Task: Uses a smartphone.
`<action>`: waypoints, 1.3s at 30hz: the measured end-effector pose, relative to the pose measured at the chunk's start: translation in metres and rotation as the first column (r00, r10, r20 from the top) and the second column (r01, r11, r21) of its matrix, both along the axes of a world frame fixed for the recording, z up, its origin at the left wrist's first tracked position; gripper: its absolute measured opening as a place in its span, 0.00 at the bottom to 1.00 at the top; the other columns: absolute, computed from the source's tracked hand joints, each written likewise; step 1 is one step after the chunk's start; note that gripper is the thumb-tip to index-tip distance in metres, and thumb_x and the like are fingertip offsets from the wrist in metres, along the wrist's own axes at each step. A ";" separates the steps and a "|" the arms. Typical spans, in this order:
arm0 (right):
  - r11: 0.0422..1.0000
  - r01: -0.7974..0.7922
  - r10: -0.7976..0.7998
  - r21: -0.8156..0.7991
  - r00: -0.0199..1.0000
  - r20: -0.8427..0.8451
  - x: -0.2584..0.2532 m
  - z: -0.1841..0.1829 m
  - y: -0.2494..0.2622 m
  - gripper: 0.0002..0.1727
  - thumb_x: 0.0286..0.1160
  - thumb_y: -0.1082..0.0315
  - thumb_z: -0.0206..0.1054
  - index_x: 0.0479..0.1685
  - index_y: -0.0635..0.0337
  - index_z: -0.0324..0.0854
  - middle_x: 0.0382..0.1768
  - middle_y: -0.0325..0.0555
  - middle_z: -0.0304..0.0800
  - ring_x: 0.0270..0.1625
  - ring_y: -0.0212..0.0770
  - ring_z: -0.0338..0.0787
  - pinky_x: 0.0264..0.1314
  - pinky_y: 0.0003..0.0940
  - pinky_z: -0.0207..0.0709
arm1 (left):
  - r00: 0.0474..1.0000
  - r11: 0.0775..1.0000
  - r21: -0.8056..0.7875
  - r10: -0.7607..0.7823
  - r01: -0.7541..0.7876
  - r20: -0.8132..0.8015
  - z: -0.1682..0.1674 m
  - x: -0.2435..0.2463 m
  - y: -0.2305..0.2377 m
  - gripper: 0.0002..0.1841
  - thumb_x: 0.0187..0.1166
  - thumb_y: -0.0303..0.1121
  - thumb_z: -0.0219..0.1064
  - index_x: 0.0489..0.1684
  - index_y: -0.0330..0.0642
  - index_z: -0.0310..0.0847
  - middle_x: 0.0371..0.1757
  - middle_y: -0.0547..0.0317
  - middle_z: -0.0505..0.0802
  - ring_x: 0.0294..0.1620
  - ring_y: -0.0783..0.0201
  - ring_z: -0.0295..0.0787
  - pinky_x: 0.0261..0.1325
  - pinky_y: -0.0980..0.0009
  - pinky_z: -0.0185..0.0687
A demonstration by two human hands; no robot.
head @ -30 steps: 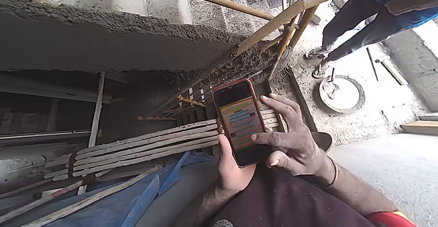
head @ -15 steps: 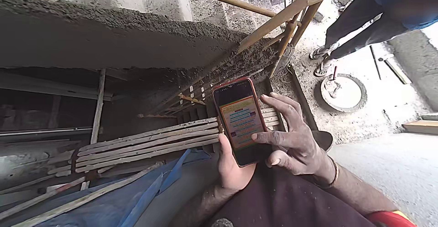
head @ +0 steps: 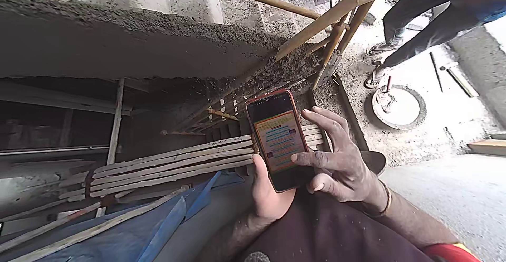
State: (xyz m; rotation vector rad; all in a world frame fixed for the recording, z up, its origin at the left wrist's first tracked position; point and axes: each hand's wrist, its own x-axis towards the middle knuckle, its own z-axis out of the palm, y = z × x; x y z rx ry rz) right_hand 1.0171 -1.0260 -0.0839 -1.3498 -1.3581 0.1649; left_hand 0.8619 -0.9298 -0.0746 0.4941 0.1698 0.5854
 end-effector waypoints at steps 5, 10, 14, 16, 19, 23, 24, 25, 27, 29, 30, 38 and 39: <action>1.000 0.009 -0.009 0.001 1.000 0.009 0.000 -0.001 -0.001 0.28 0.82 0.31 0.52 0.53 0.34 0.93 0.87 0.55 0.65 0.94 0.59 0.49 0.93 0.59 0.50 | 1.000 1.000 -0.006 0.012 -0.012 -0.012 0.000 0.001 -0.002 0.32 0.83 0.62 0.56 0.72 0.46 0.79 0.66 0.49 0.90 0.71 0.54 0.86 0.74 0.50 0.79; 1.000 0.002 -0.002 0.006 1.000 0.008 0.002 -0.001 -0.001 0.28 0.83 0.31 0.52 0.54 0.34 0.93 0.88 0.55 0.64 0.94 0.58 0.49 0.93 0.60 0.48 | 1.000 1.000 -0.008 -0.025 0.025 0.000 -0.002 0.000 -0.001 0.34 0.83 0.64 0.54 0.73 0.45 0.78 0.67 0.48 0.89 0.72 0.54 0.84 0.75 0.49 0.78; 1.000 -0.002 0.002 0.002 1.000 0.006 0.002 -0.001 -0.002 0.28 0.83 0.32 0.52 0.53 0.35 0.93 0.88 0.56 0.64 0.94 0.59 0.49 0.92 0.60 0.48 | 0.999 0.999 -0.012 -0.033 0.033 0.008 -0.002 0.001 -0.001 0.34 0.83 0.64 0.54 0.74 0.45 0.78 0.67 0.47 0.89 0.72 0.53 0.84 0.75 0.49 0.78; 1.000 0.001 -0.001 0.000 1.000 0.008 0.003 -0.001 -0.003 0.29 0.83 0.31 0.52 0.53 0.36 0.93 0.88 0.56 0.63 0.94 0.59 0.49 0.93 0.60 0.48 | 0.999 0.999 -0.009 -0.041 0.041 0.014 -0.002 0.002 -0.001 0.34 0.83 0.64 0.54 0.74 0.45 0.78 0.68 0.47 0.89 0.72 0.53 0.84 0.75 0.50 0.78; 1.000 0.006 -0.006 0.005 1.000 0.004 0.004 -0.001 -0.003 0.29 0.83 0.31 0.51 0.53 0.35 0.93 0.88 0.56 0.64 0.94 0.59 0.49 0.92 0.60 0.48 | 0.999 0.999 -0.006 -0.046 0.046 0.012 -0.002 0.003 -0.001 0.34 0.83 0.64 0.54 0.74 0.46 0.78 0.68 0.48 0.89 0.72 0.53 0.84 0.75 0.50 0.78; 1.000 0.008 -0.008 -0.001 1.000 0.003 0.005 -0.001 -0.005 0.29 0.83 0.31 0.52 0.53 0.35 0.93 0.88 0.56 0.63 0.94 0.58 0.49 0.93 0.60 0.48 | 0.999 0.999 -0.018 -0.049 0.049 0.009 -0.001 0.005 -0.002 0.34 0.82 0.64 0.55 0.74 0.46 0.78 0.68 0.48 0.89 0.72 0.54 0.85 0.75 0.50 0.78; 1.000 0.009 -0.009 0.000 1.000 0.001 0.005 -0.001 -0.005 0.28 0.83 0.31 0.52 0.53 0.35 0.93 0.88 0.56 0.63 0.94 0.59 0.49 0.93 0.60 0.48 | 0.999 0.999 -0.017 -0.047 0.047 0.005 -0.002 0.005 -0.002 0.34 0.82 0.63 0.55 0.74 0.46 0.78 0.68 0.48 0.89 0.72 0.54 0.85 0.75 0.50 0.78; 1.000 0.008 -0.008 0.002 1.000 0.000 0.005 -0.001 -0.005 0.28 0.83 0.31 0.52 0.53 0.35 0.93 0.88 0.56 0.63 0.94 0.59 0.49 0.93 0.60 0.48 | 0.999 0.999 -0.015 -0.046 0.046 0.001 -0.002 0.006 -0.003 0.34 0.82 0.63 0.55 0.74 0.46 0.78 0.68 0.48 0.89 0.72 0.54 0.84 0.75 0.50 0.78; 1.000 0.007 -0.007 -0.001 1.000 0.001 0.006 -0.002 -0.006 0.28 0.83 0.31 0.53 0.54 0.35 0.93 0.88 0.56 0.62 0.94 0.59 0.48 0.93 0.60 0.48 | 0.999 0.999 -0.017 -0.044 0.044 -0.002 -0.002 0.006 -0.003 0.34 0.82 0.63 0.56 0.74 0.46 0.78 0.68 0.48 0.89 0.72 0.54 0.85 0.75 0.50 0.78; 1.000 0.015 -0.015 -0.003 1.000 0.002 0.007 -0.002 -0.007 0.28 0.82 0.31 0.53 0.54 0.34 0.93 0.88 0.55 0.63 0.94 0.59 0.49 0.92 0.60 0.49 | 0.999 0.999 -0.021 -0.043 0.043 0.005 -0.002 0.008 -0.003 0.33 0.83 0.63 0.55 0.74 0.45 0.78 0.67 0.48 0.89 0.72 0.53 0.85 0.75 0.49 0.78; 1.000 0.017 -0.017 -0.003 1.000 0.002 0.007 -0.002 -0.007 0.28 0.82 0.31 0.53 0.54 0.34 0.93 0.88 0.55 0.62 0.94 0.59 0.49 0.93 0.60 0.49 | 0.999 0.999 -0.019 -0.043 0.044 0.007 -0.002 0.008 -0.003 0.33 0.83 0.63 0.55 0.74 0.46 0.78 0.67 0.48 0.89 0.72 0.53 0.85 0.75 0.50 0.78; 1.000 0.022 -0.022 -0.001 1.000 -0.007 0.009 -0.001 -0.010 0.28 0.82 0.31 0.53 0.53 0.35 0.93 0.88 0.55 0.63 0.94 0.58 0.49 0.93 0.59 0.49 | 0.999 0.999 -0.014 -0.044 0.044 -0.015 -0.002 0.011 -0.005 0.33 0.82 0.63 0.56 0.73 0.46 0.79 0.67 0.49 0.90 0.72 0.54 0.85 0.75 0.50 0.77; 1.000 0.029 -0.029 -0.004 1.000 -0.007 0.009 -0.001 -0.010 0.28 0.82 0.31 0.53 0.53 0.34 0.93 0.88 0.55 0.63 0.94 0.58 0.49 0.93 0.58 0.49 | 0.999 0.999 -0.013 -0.041 0.041 -0.010 -0.001 0.012 -0.005 0.33 0.82 0.63 0.56 0.73 0.46 0.78 0.67 0.49 0.89 0.72 0.54 0.85 0.76 0.50 0.77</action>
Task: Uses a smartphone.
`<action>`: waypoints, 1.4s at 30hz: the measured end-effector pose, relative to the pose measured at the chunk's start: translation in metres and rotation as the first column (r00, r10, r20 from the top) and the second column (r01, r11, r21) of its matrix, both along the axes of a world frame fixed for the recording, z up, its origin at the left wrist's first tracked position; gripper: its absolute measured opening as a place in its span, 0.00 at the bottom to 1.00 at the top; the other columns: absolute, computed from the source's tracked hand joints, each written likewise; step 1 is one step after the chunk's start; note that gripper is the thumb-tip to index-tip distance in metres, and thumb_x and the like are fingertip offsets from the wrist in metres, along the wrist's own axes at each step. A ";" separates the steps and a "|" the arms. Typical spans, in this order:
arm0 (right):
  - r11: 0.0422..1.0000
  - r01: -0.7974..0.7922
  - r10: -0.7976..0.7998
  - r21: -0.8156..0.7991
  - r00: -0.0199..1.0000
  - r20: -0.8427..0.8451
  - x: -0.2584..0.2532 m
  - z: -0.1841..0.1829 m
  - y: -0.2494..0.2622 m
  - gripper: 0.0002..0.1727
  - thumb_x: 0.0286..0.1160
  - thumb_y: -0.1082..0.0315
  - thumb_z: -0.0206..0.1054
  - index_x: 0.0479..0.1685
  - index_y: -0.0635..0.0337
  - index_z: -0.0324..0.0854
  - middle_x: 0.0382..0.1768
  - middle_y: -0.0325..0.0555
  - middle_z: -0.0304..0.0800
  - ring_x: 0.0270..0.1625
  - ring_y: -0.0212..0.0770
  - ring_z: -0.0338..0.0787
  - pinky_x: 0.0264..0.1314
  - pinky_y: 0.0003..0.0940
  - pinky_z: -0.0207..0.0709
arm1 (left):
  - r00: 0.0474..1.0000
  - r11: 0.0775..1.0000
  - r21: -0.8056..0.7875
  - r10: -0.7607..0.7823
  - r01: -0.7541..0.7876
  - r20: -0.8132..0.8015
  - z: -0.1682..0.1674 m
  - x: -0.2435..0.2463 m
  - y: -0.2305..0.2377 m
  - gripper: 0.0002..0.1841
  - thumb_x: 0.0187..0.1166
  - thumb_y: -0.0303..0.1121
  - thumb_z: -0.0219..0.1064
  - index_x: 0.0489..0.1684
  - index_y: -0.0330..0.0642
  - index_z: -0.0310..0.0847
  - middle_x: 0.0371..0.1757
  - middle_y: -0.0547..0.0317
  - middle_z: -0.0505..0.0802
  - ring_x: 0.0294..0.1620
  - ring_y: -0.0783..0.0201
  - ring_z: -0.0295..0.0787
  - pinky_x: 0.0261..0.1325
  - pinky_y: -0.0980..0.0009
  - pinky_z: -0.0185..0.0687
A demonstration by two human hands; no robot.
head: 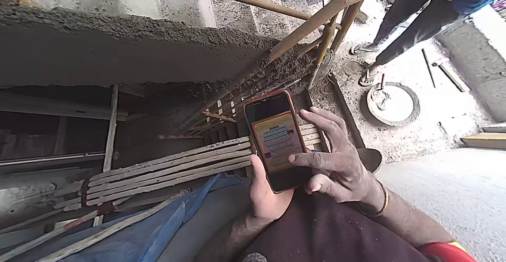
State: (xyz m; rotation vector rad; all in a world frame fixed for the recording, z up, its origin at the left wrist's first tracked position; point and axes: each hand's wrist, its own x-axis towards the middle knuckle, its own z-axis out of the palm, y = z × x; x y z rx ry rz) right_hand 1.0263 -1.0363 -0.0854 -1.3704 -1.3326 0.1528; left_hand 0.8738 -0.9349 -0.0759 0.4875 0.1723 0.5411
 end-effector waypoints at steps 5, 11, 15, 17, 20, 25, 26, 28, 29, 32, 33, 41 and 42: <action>1.000 0.008 -0.008 0.001 1.000 0.007 0.001 0.001 -0.002 0.28 0.82 0.31 0.52 0.53 0.34 0.93 0.88 0.55 0.64 0.94 0.59 0.49 0.92 0.60 0.50 | 1.000 1.000 -0.004 0.018 -0.018 0.013 0.002 0.003 -0.002 0.31 0.84 0.61 0.56 0.73 0.45 0.78 0.67 0.48 0.90 0.71 0.54 0.85 0.76 0.50 0.78; 1.000 0.006 -0.006 -0.002 1.000 0.011 0.003 0.003 -0.004 0.27 0.82 0.31 0.53 0.54 0.34 0.93 0.88 0.56 0.64 0.94 0.59 0.49 0.92 0.60 0.50 | 1.000 1.000 -0.009 0.012 -0.012 0.002 0.004 0.004 -0.003 0.32 0.83 0.61 0.58 0.73 0.45 0.78 0.66 0.47 0.90 0.70 0.53 0.86 0.74 0.49 0.79; 1.000 0.012 -0.012 0.010 1.000 0.013 0.004 0.002 -0.003 0.28 0.83 0.31 0.53 0.54 0.34 0.93 0.88 0.55 0.64 0.94 0.59 0.50 0.92 0.59 0.50 | 1.000 1.000 0.002 0.019 -0.019 0.003 0.002 0.005 -0.003 0.31 0.83 0.61 0.57 0.73 0.45 0.78 0.67 0.47 0.89 0.71 0.53 0.85 0.75 0.49 0.78; 1.000 0.013 -0.013 0.003 1.000 0.014 0.005 0.002 -0.004 0.28 0.82 0.31 0.53 0.53 0.34 0.93 0.88 0.55 0.64 0.94 0.58 0.50 0.92 0.59 0.50 | 1.000 1.000 0.005 0.008 -0.008 0.014 0.001 0.006 -0.003 0.32 0.83 0.61 0.57 0.73 0.45 0.78 0.67 0.47 0.89 0.72 0.53 0.85 0.76 0.49 0.77; 1.000 0.018 -0.018 0.008 1.000 0.007 0.006 0.001 -0.005 0.27 0.82 0.31 0.54 0.54 0.34 0.93 0.88 0.54 0.63 0.94 0.58 0.50 0.93 0.59 0.50 | 1.000 1.000 0.011 -0.013 0.013 0.027 0.002 0.007 -0.003 0.32 0.83 0.61 0.56 0.74 0.46 0.77 0.67 0.48 0.89 0.71 0.54 0.85 0.75 0.50 0.78; 1.000 0.007 -0.007 0.001 1.000 -0.001 0.007 0.001 -0.006 0.27 0.81 0.31 0.55 0.54 0.33 0.93 0.89 0.53 0.62 0.94 0.58 0.49 0.93 0.59 0.50 | 1.000 1.000 0.016 0.002 -0.002 0.017 0.003 0.009 -0.004 0.32 0.83 0.61 0.56 0.73 0.46 0.77 0.65 0.47 0.90 0.67 0.53 0.88 0.69 0.50 0.83; 1.000 0.006 -0.006 -0.002 1.000 0.001 0.007 0.001 -0.006 0.27 0.81 0.31 0.54 0.54 0.33 0.93 0.89 0.52 0.61 0.94 0.58 0.49 0.93 0.59 0.50 | 1.000 1.000 0.015 0.008 -0.008 0.017 0.002 0.009 -0.005 0.31 0.84 0.61 0.57 0.73 0.46 0.76 0.66 0.47 0.89 0.68 0.52 0.87 0.70 0.50 0.82; 1.000 0.009 -0.009 -0.007 1.000 0.002 0.007 0.001 -0.007 0.27 0.82 0.31 0.54 0.54 0.33 0.93 0.89 0.52 0.61 0.94 0.58 0.49 0.93 0.59 0.49 | 1.000 1.000 0.011 0.000 0.000 0.015 0.001 0.009 -0.005 0.32 0.83 0.62 0.56 0.73 0.46 0.77 0.66 0.47 0.90 0.69 0.53 0.87 0.71 0.50 0.81; 1.000 0.012 -0.012 -0.005 1.000 0.007 0.007 0.000 -0.007 0.27 0.82 0.31 0.53 0.54 0.33 0.93 0.89 0.52 0.62 0.94 0.58 0.49 0.93 0.59 0.49 | 1.000 1.000 0.008 -0.007 0.007 0.018 0.001 0.009 -0.005 0.32 0.83 0.62 0.56 0.74 0.46 0.77 0.67 0.48 0.89 0.70 0.53 0.86 0.73 0.50 0.80; 1.000 0.016 -0.016 0.012 1.000 0.010 0.008 0.000 -0.007 0.27 0.82 0.31 0.53 0.54 0.33 0.93 0.89 0.52 0.63 0.94 0.60 0.49 0.92 0.60 0.51 | 0.999 1.000 0.008 -0.008 0.008 0.032 0.000 0.009 -0.005 0.32 0.84 0.61 0.57 0.75 0.46 0.76 0.67 0.47 0.89 0.71 0.52 0.85 0.74 0.49 0.78; 1.000 0.012 -0.012 0.012 1.000 0.010 0.008 0.000 -0.007 0.27 0.82 0.31 0.53 0.54 0.33 0.93 0.89 0.53 0.62 0.94 0.60 0.49 0.92 0.60 0.50 | 0.999 1.000 0.006 -0.003 0.003 0.032 -0.001 0.009 -0.005 0.32 0.84 0.60 0.57 0.75 0.45 0.76 0.67 0.47 0.89 0.71 0.52 0.85 0.74 0.49 0.79; 1.000 0.006 -0.006 0.008 1.000 0.003 0.008 -0.001 -0.007 0.27 0.82 0.31 0.54 0.54 0.33 0.93 0.89 0.53 0.61 0.94 0.59 0.48 0.92 0.58 0.52 | 1.000 1.000 0.006 0.004 -0.004 0.022 -0.001 0.008 -0.005 0.32 0.83 0.61 0.57 0.75 0.46 0.76 0.68 0.47 0.89 0.72 0.53 0.85 0.75 0.49 0.78; 1.000 0.009 -0.009 0.009 1.000 0.006 0.007 -0.001 -0.007 0.27 0.82 0.31 0.54 0.54 0.33 0.93 0.89 0.53 0.61 0.94 0.59 0.48 0.92 0.59 0.51 | 1.000 1.000 0.007 0.005 -0.005 0.023 -0.001 0.008 -0.005 0.32 0.84 0.61 0.57 0.74 0.46 0.76 0.68 0.48 0.89 0.72 0.53 0.85 0.75 0.49 0.78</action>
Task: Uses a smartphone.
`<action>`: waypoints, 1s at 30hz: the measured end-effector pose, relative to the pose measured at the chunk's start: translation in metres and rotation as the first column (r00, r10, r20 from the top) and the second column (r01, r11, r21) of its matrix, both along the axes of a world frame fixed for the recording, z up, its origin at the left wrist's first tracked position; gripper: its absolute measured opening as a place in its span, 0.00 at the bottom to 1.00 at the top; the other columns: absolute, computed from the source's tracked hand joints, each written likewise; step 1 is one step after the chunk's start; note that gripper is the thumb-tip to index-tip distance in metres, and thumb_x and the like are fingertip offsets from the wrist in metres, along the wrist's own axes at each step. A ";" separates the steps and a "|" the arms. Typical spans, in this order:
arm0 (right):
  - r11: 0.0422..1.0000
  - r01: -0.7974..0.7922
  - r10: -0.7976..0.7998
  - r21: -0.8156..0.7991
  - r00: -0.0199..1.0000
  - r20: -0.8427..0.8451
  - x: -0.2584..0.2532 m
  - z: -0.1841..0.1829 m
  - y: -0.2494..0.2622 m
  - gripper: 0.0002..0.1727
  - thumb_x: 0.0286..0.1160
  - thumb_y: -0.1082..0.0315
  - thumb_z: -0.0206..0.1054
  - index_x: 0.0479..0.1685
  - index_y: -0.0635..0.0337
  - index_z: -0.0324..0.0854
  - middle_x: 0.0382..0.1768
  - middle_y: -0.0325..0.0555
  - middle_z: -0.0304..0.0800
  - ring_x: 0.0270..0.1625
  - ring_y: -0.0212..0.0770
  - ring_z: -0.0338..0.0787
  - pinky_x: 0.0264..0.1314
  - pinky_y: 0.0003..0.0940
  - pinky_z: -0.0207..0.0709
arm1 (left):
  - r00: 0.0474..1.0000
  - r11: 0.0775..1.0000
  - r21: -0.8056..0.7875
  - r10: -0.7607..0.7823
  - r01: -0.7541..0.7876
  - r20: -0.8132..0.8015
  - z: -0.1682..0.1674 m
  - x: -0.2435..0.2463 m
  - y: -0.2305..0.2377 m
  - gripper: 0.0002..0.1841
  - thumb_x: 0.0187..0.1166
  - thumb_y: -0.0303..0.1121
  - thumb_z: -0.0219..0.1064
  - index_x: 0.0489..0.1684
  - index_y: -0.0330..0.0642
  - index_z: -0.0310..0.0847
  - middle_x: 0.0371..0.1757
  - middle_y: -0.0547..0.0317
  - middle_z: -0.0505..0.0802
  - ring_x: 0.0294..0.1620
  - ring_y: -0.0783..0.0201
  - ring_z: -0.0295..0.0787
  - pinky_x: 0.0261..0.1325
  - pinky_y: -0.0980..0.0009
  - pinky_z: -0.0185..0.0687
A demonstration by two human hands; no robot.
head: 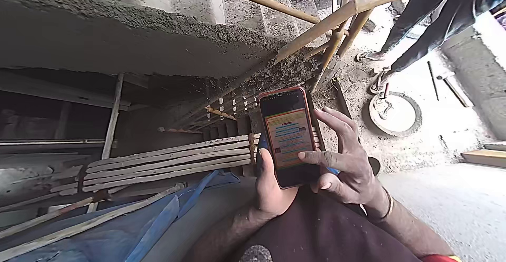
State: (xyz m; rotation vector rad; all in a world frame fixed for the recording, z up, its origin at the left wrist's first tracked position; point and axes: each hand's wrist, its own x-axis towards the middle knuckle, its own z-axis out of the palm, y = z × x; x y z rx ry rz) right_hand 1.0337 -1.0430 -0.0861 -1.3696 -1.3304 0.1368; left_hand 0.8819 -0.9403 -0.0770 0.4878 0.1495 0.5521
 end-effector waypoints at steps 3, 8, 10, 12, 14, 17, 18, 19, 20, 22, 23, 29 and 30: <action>1.000 0.001 -0.001 -0.001 1.000 -0.002 0.000 0.000 0.000 0.26 0.82 0.31 0.54 0.54 0.33 0.93 0.89 0.53 0.61 0.94 0.60 0.48 0.92 0.59 0.51 | 1.000 1.000 -0.008 0.000 0.000 0.003 0.001 0.000 0.000 0.31 0.84 0.60 0.57 0.74 0.46 0.76 0.67 0.47 0.89 0.71 0.53 0.85 0.74 0.49 0.79; 1.000 0.006 -0.006 0.000 1.000 -0.002 0.000 0.000 0.000 0.26 0.81 0.31 0.55 0.54 0.32 0.93 0.89 0.53 0.62 0.94 0.60 0.48 0.92 0.60 0.50 | 1.000 1.000 -0.013 -0.011 0.011 0.005 -0.001 -0.001 0.000 0.32 0.83 0.61 0.58 0.75 0.45 0.75 0.68 0.46 0.88 0.72 0.52 0.85 0.74 0.48 0.78; 1.000 0.006 -0.006 0.004 1.000 0.002 -0.001 0.000 0.000 0.26 0.81 0.31 0.54 0.54 0.32 0.93 0.89 0.53 0.62 0.94 0.60 0.49 0.92 0.60 0.50 | 1.000 1.000 -0.014 -0.013 0.013 0.008 0.000 -0.001 0.000 0.32 0.83 0.61 0.58 0.75 0.45 0.75 0.68 0.46 0.88 0.72 0.52 0.84 0.74 0.48 0.78; 1.000 0.008 -0.008 0.003 1.000 0.001 -0.001 -0.001 0.000 0.27 0.81 0.31 0.54 0.55 0.32 0.93 0.89 0.52 0.62 0.94 0.59 0.49 0.92 0.59 0.50 | 1.000 1.000 -0.012 -0.019 0.019 0.015 0.000 -0.001 0.000 0.32 0.83 0.61 0.58 0.75 0.45 0.76 0.68 0.47 0.88 0.71 0.52 0.85 0.74 0.49 0.79; 1.000 0.007 -0.007 -0.001 1.000 -0.002 -0.001 -0.001 0.000 0.27 0.81 0.31 0.54 0.55 0.32 0.93 0.89 0.52 0.62 0.94 0.59 0.49 0.93 0.59 0.50 | 1.000 1.000 -0.009 -0.023 0.024 0.018 0.001 -0.001 0.001 0.32 0.83 0.61 0.57 0.74 0.46 0.76 0.67 0.47 0.89 0.71 0.53 0.85 0.73 0.50 0.80; 1.000 0.006 -0.006 -0.001 1.000 0.004 -0.002 0.000 0.000 0.27 0.82 0.31 0.53 0.55 0.32 0.92 0.89 0.52 0.61 0.94 0.59 0.48 0.93 0.59 0.50 | 1.000 1.000 -0.003 -0.021 0.021 0.010 0.002 -0.001 0.001 0.32 0.83 0.62 0.57 0.75 0.46 0.76 0.67 0.47 0.89 0.71 0.53 0.85 0.74 0.50 0.79; 1.000 0.008 -0.008 -0.003 1.000 0.012 -0.002 0.000 0.000 0.27 0.82 0.31 0.53 0.56 0.31 0.92 0.89 0.51 0.61 0.94 0.58 0.47 0.93 0.59 0.49 | 1.000 1.000 0.005 -0.016 0.016 0.010 0.002 -0.001 0.001 0.32 0.83 0.62 0.56 0.75 0.46 0.76 0.68 0.48 0.89 0.71 0.53 0.85 0.74 0.50 0.79; 1.000 0.007 -0.007 -0.002 1.000 0.016 -0.001 0.001 0.001 0.27 0.82 0.31 0.53 0.56 0.31 0.92 0.89 0.51 0.61 0.94 0.58 0.47 0.93 0.59 0.49 | 1.000 1.000 0.010 -0.012 0.012 0.011 0.002 -0.001 0.002 0.32 0.83 0.62 0.56 0.75 0.46 0.76 0.68 0.48 0.89 0.71 0.53 0.85 0.74 0.50 0.79; 1.000 0.009 -0.009 0.000 1.000 0.020 -0.001 0.002 0.001 0.26 0.82 0.31 0.53 0.56 0.31 0.92 0.89 0.51 0.61 0.94 0.58 0.48 0.93 0.59 0.49 | 1.000 1.000 0.012 -0.009 0.009 0.013 0.002 -0.001 0.002 0.32 0.84 0.61 0.56 0.75 0.46 0.76 0.68 0.47 0.89 0.72 0.53 0.85 0.75 0.49 0.78; 1.000 0.014 -0.014 -0.001 1.000 0.025 -0.002 0.002 0.001 0.27 0.82 0.31 0.52 0.55 0.31 0.92 0.89 0.51 0.61 0.94 0.58 0.48 0.93 0.59 0.49 | 1.000 1.000 0.013 -0.007 0.007 0.013 0.002 -0.001 0.002 0.32 0.84 0.61 0.56 0.75 0.46 0.76 0.68 0.47 0.89 0.72 0.53 0.85 0.75 0.49 0.78; 1.000 0.013 -0.013 0.002 1.000 0.024 -0.002 0.002 0.002 0.27 0.82 0.31 0.53 0.55 0.32 0.92 0.89 0.52 0.61 0.94 0.58 0.48 0.93 0.60 0.49 | 1.000 1.000 0.013 -0.006 0.006 0.012 0.003 -0.001 0.002 0.32 0.84 0.61 0.56 0.75 0.46 0.76 0.68 0.48 0.89 0.72 0.53 0.85 0.75 0.49 0.78; 1.000 0.017 -0.017 -0.002 0.998 0.059 -0.002 0.007 0.002 0.27 0.83 0.31 0.52 0.58 0.31 0.91 0.89 0.52 0.61 0.94 0.58 0.48 0.93 0.60 0.46 | 0.999 0.999 0.008 -0.034 0.034 0.036 0.009 0.000 0.004 0.32 0.83 0.62 0.56 0.73 0.47 0.79 0.67 0.50 0.90 0.72 0.55 0.85 0.75 0.51 0.78; 1.000 0.021 -0.021 0.002 0.998 0.065 -0.001 0.008 0.002 0.27 0.83 0.31 0.52 0.58 0.31 0.91 0.89 0.52 0.61 0.94 0.58 0.48 0.93 0.60 0.47 | 0.999 1.000 0.005 -0.029 0.029 0.040 0.009 0.000 0.004 0.32 0.83 0.61 0.56 0.74 0.47 0.78 0.67 0.49 0.90 0.72 0.54 0.85 0.75 0.51 0.78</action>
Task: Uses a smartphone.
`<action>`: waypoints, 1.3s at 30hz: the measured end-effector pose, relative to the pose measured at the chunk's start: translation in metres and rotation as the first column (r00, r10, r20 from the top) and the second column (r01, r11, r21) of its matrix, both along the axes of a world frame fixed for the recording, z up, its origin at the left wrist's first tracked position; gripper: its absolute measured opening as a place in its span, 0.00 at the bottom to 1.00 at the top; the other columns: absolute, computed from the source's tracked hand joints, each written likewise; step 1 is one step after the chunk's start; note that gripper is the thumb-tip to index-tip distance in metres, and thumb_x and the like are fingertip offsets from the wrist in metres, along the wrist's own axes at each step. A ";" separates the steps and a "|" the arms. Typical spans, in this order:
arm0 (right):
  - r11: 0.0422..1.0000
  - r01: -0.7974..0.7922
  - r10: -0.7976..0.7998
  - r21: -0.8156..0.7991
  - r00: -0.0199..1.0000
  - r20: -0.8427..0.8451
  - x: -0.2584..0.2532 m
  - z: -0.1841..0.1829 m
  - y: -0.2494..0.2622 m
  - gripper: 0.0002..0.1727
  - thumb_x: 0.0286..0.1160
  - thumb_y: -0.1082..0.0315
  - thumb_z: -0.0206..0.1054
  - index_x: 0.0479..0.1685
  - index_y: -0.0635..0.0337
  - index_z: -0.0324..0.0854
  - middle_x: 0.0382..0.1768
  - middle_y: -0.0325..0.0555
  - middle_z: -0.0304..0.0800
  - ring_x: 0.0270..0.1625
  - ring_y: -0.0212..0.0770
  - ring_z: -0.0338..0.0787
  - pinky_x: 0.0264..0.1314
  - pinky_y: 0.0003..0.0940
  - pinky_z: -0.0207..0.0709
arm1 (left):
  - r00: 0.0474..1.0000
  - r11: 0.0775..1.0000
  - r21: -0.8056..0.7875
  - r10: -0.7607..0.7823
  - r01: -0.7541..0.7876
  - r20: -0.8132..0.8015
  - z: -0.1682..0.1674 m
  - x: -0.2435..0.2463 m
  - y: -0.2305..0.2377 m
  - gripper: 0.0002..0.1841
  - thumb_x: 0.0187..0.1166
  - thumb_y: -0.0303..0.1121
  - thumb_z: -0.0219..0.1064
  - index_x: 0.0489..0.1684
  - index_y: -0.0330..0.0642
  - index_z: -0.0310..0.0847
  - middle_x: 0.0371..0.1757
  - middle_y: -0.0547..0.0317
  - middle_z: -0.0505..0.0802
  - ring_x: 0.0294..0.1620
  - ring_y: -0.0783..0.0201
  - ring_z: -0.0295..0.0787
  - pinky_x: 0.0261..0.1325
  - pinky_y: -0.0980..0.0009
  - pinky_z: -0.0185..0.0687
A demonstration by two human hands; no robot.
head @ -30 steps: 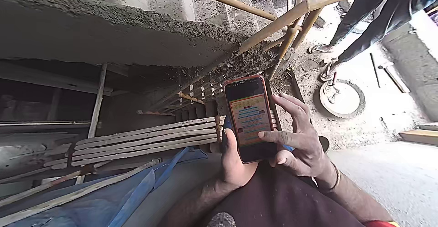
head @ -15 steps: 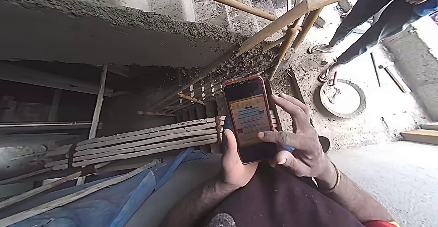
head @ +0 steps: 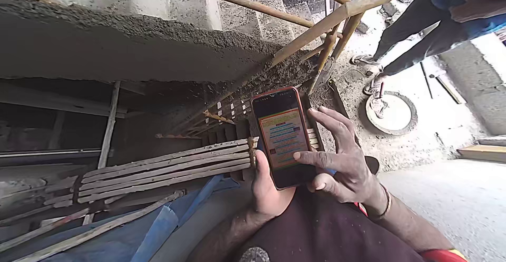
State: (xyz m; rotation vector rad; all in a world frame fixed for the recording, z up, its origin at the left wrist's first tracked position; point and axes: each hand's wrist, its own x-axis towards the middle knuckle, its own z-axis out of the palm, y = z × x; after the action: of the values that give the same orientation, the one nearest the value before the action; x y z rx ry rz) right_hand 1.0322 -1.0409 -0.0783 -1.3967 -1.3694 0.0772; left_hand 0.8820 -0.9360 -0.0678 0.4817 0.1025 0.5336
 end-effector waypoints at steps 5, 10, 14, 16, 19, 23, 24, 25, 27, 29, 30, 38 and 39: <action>1.000 0.003 -0.003 -0.006 1.000 0.003 0.000 0.005 0.000 0.27 0.82 0.31 0.54 0.58 0.31 0.92 0.90 0.51 0.61 0.94 0.58 0.47 0.93 0.60 0.48 | 1.000 1.000 0.011 0.010 -0.010 -0.005 0.003 0.000 0.000 0.32 0.83 0.62 0.56 0.74 0.47 0.77 0.68 0.49 0.89 0.72 0.55 0.85 0.75 0.51 0.78; 1.000 -0.005 0.005 -0.016 1.000 0.005 -0.002 0.006 -0.001 0.27 0.82 0.31 0.53 0.58 0.31 0.91 0.89 0.51 0.61 0.95 0.58 0.47 0.93 0.59 0.47 | 1.000 1.000 0.010 0.016 -0.016 -0.015 0.003 -0.002 -0.001 0.32 0.83 0.62 0.56 0.73 0.47 0.78 0.67 0.50 0.90 0.71 0.55 0.85 0.75 0.51 0.78; 1.000 0.000 0.000 -0.012 1.000 0.000 -0.004 0.004 0.000 0.27 0.82 0.31 0.54 0.58 0.31 0.92 0.89 0.51 0.62 0.94 0.58 0.47 0.93 0.60 0.47 | 1.000 1.000 0.011 0.023 -0.023 -0.012 0.002 -0.003 0.000 0.32 0.83 0.62 0.55 0.74 0.47 0.78 0.67 0.50 0.89 0.72 0.55 0.85 0.76 0.51 0.77; 1.000 -0.004 0.003 -0.015 1.000 -0.005 -0.004 0.004 0.000 0.27 0.82 0.31 0.53 0.58 0.31 0.92 0.89 0.50 0.62 0.95 0.58 0.47 0.93 0.60 0.47 | 1.000 1.000 0.011 0.026 -0.026 -0.004 0.000 -0.004 -0.001 0.32 0.83 0.62 0.55 0.74 0.47 0.77 0.68 0.50 0.89 0.72 0.55 0.84 0.76 0.50 0.77; 1.000 -0.009 0.009 -0.005 1.000 -0.012 -0.005 0.003 0.001 0.27 0.82 0.31 0.53 0.57 0.32 0.92 0.89 0.51 0.62 0.94 0.58 0.47 0.93 0.60 0.47 | 0.999 0.999 0.020 0.041 -0.041 -0.002 -0.001 -0.006 -0.001 0.32 0.84 0.62 0.56 0.74 0.46 0.76 0.67 0.48 0.89 0.71 0.54 0.85 0.74 0.50 0.79; 1.000 -0.016 0.016 -0.009 1.000 -0.017 -0.005 0.001 0.001 0.26 0.82 0.31 0.54 0.57 0.31 0.92 0.89 0.51 0.62 0.94 0.58 0.48 0.93 0.59 0.48 | 0.999 0.999 0.029 0.043 -0.043 -0.004 -0.002 -0.006 0.000 0.32 0.84 0.61 0.55 0.74 0.45 0.77 0.67 0.48 0.89 0.71 0.54 0.85 0.75 0.51 0.78; 1.000 -0.017 0.017 -0.006 1.000 -0.020 -0.006 0.000 0.001 0.26 0.82 0.32 0.54 0.58 0.32 0.92 0.89 0.51 0.62 0.94 0.58 0.48 0.93 0.60 0.48 | 0.999 0.998 0.032 0.047 -0.047 -0.005 -0.002 -0.006 0.000 0.32 0.85 0.61 0.55 0.75 0.45 0.76 0.67 0.48 0.89 0.71 0.54 0.85 0.75 0.50 0.78; 1.000 -0.018 0.018 -0.005 1.000 -0.021 -0.006 -0.001 0.001 0.26 0.82 0.32 0.54 0.58 0.32 0.92 0.89 0.51 0.62 0.94 0.58 0.48 0.93 0.60 0.48 | 0.999 0.998 0.037 0.051 -0.051 -0.005 -0.003 -0.007 0.000 0.32 0.85 0.60 0.55 0.75 0.45 0.75 0.68 0.48 0.88 0.72 0.54 0.84 0.76 0.50 0.77; 1.000 -0.017 0.017 -0.007 1.000 -0.021 -0.006 0.000 0.001 0.26 0.82 0.31 0.55 0.58 0.32 0.92 0.89 0.51 0.62 0.94 0.58 0.48 0.93 0.60 0.48 | 0.998 0.997 0.046 0.063 -0.062 -0.015 -0.003 -0.006 -0.001 0.32 0.85 0.60 0.55 0.75 0.45 0.76 0.68 0.47 0.89 0.72 0.53 0.84 0.76 0.50 0.77; 1.000 -0.020 0.019 -0.012 1.000 -0.018 -0.005 0.000 0.001 0.26 0.82 0.31 0.54 0.58 0.31 0.91 0.89 0.51 0.61 0.95 0.58 0.47 0.93 0.60 0.47 | 0.998 0.997 0.046 0.060 -0.059 -0.022 -0.004 -0.007 -0.001 0.32 0.85 0.61 0.55 0.76 0.45 0.74 0.68 0.47 0.88 0.72 0.53 0.84 0.75 0.49 0.77; 1.000 -0.020 0.020 -0.012 1.000 -0.015 -0.004 0.000 0.000 0.26 0.82 0.31 0.54 0.58 0.31 0.91 0.90 0.51 0.60 0.95 0.58 0.46 0.93 0.60 0.47 | 0.998 0.998 0.041 0.053 -0.052 -0.021 -0.004 -0.007 -0.001 0.32 0.85 0.61 0.55 0.76 0.45 0.74 0.68 0.47 0.88 0.72 0.53 0.84 0.75 0.49 0.78; 1.000 -0.004 0.004 -0.020 1.000 -0.012 -0.004 -0.002 -0.002 0.26 0.82 0.31 0.53 0.58 0.31 0.91 0.90 0.52 0.60 0.95 0.58 0.47 0.94 0.60 0.46 | 0.999 0.999 0.028 0.039 -0.038 -0.035 -0.003 -0.005 -0.002 0.32 0.84 0.61 0.56 0.74 0.45 0.77 0.66 0.48 0.89 0.70 0.54 0.86 0.72 0.51 0.81; 1.000 -0.004 0.004 -0.020 1.000 -0.013 -0.004 -0.002 -0.002 0.26 0.82 0.31 0.53 0.58 0.31 0.91 0.90 0.52 0.60 0.95 0.58 0.47 0.94 0.60 0.47 | 0.998 0.998 0.033 0.047 -0.046 -0.031 -0.004 -0.005 -0.002 0.32 0.84 0.61 0.55 0.74 0.45 0.77 0.66 0.47 0.89 0.70 0.54 0.86 0.72 0.51 0.81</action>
State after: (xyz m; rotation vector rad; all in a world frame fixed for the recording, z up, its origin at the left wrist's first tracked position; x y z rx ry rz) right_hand 1.0286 -1.0427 -0.0800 -1.4077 -1.3637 0.1027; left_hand 0.8771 -0.9384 -0.0713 0.5210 0.1362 0.5741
